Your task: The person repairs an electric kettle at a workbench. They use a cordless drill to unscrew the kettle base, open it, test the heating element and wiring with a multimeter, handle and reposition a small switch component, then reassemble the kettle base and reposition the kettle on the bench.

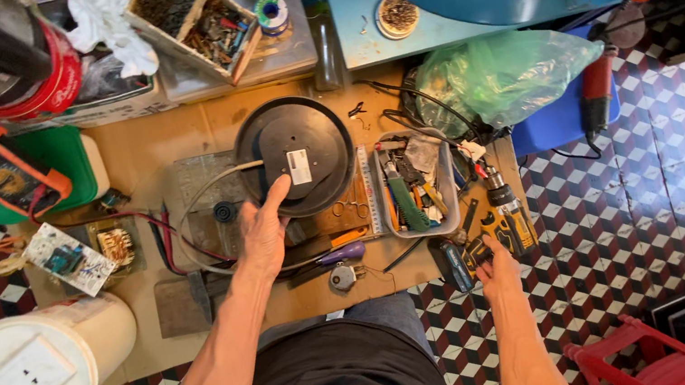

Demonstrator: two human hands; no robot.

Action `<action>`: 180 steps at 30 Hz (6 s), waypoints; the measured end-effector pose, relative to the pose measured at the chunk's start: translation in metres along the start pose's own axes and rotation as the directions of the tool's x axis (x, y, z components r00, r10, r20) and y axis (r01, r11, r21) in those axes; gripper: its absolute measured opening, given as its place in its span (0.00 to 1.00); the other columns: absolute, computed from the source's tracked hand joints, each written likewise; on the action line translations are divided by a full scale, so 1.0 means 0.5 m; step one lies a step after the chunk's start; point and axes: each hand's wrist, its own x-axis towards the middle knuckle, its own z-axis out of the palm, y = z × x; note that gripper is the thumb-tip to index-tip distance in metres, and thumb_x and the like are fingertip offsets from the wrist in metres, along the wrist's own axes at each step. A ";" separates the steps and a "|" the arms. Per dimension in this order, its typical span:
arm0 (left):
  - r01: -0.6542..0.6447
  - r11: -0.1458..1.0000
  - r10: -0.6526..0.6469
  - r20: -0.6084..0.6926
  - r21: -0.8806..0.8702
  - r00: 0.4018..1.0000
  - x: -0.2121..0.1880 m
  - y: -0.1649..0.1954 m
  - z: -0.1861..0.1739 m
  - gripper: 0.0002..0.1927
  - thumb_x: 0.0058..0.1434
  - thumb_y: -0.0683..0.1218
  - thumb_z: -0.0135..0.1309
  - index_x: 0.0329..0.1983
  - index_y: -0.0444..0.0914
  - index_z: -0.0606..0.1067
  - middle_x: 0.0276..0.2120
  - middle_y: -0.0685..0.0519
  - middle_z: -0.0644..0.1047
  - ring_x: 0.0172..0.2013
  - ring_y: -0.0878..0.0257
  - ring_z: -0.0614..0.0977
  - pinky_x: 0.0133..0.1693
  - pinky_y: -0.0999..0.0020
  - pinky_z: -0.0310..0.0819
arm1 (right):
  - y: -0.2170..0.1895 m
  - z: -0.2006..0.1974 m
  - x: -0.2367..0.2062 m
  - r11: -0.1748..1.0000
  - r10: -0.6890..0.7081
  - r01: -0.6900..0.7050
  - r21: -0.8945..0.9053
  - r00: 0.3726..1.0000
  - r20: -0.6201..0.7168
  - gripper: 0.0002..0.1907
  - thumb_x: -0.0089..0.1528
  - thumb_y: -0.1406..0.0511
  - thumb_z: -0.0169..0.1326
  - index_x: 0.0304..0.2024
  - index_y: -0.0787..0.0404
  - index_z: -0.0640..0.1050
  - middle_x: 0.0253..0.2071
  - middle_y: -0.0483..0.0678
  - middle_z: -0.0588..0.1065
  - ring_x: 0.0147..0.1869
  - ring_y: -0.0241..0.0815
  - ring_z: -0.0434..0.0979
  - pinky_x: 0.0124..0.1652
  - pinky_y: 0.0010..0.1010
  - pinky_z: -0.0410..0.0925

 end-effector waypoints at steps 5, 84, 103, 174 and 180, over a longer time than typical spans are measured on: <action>0.040 0.998 -0.042 0.031 0.057 0.999 0.012 -0.012 0.036 0.22 0.58 0.51 0.66 0.51 0.35 0.77 0.49 0.53 0.81 0.50 0.66 0.80 0.54 0.67 0.74 | -0.058 0.006 0.026 0.971 0.143 -0.166 0.172 0.980 0.138 0.20 0.57 0.57 0.67 0.49 0.51 0.77 0.41 0.42 0.76 0.41 0.40 0.74 0.46 0.38 0.63; -0.125 0.934 0.115 0.052 0.335 0.992 0.060 -0.041 0.020 0.28 0.55 0.59 0.65 0.48 0.34 0.80 0.41 0.50 0.83 0.41 0.63 0.81 0.46 0.66 0.75 | -0.194 0.150 -0.488 0.387 -0.463 0.836 -0.388 0.540 0.703 0.18 0.58 0.64 0.61 0.49 0.66 0.79 0.36 0.50 0.81 0.38 0.40 0.81 0.39 0.32 0.75; -0.137 0.943 0.118 0.078 0.303 0.990 0.056 -0.039 0.019 0.25 0.57 0.58 0.65 0.44 0.32 0.80 0.38 0.50 0.83 0.37 0.64 0.81 0.43 0.67 0.77 | -0.256 0.204 -0.499 0.561 -0.382 0.740 -0.372 0.630 0.676 0.11 0.57 0.71 0.61 0.42 0.69 0.80 0.28 0.49 0.76 0.25 0.36 0.72 0.26 0.28 0.67; -0.415 0.286 0.351 0.308 0.864 0.884 0.011 0.056 -0.027 0.14 0.69 0.54 0.60 0.52 0.45 0.85 0.29 0.47 0.77 0.28 0.54 0.75 0.33 0.60 0.71 | -0.322 0.105 -0.533 0.591 -0.372 0.712 -0.379 0.657 0.655 0.20 0.53 0.72 0.60 0.49 0.69 0.80 0.37 0.53 0.82 0.31 0.39 0.76 0.31 0.31 0.72; -0.709 -0.024 0.568 0.593 0.705 0.571 -0.075 0.143 0.046 0.22 0.64 0.56 0.56 0.58 0.43 0.77 0.51 0.44 0.79 0.49 0.47 0.82 0.53 0.57 0.75 | -0.257 0.037 -0.482 0.795 -0.405 0.574 -0.195 0.742 0.534 0.24 0.55 0.76 0.56 0.55 0.71 0.75 0.41 0.60 0.80 0.29 0.41 0.75 0.27 0.33 0.72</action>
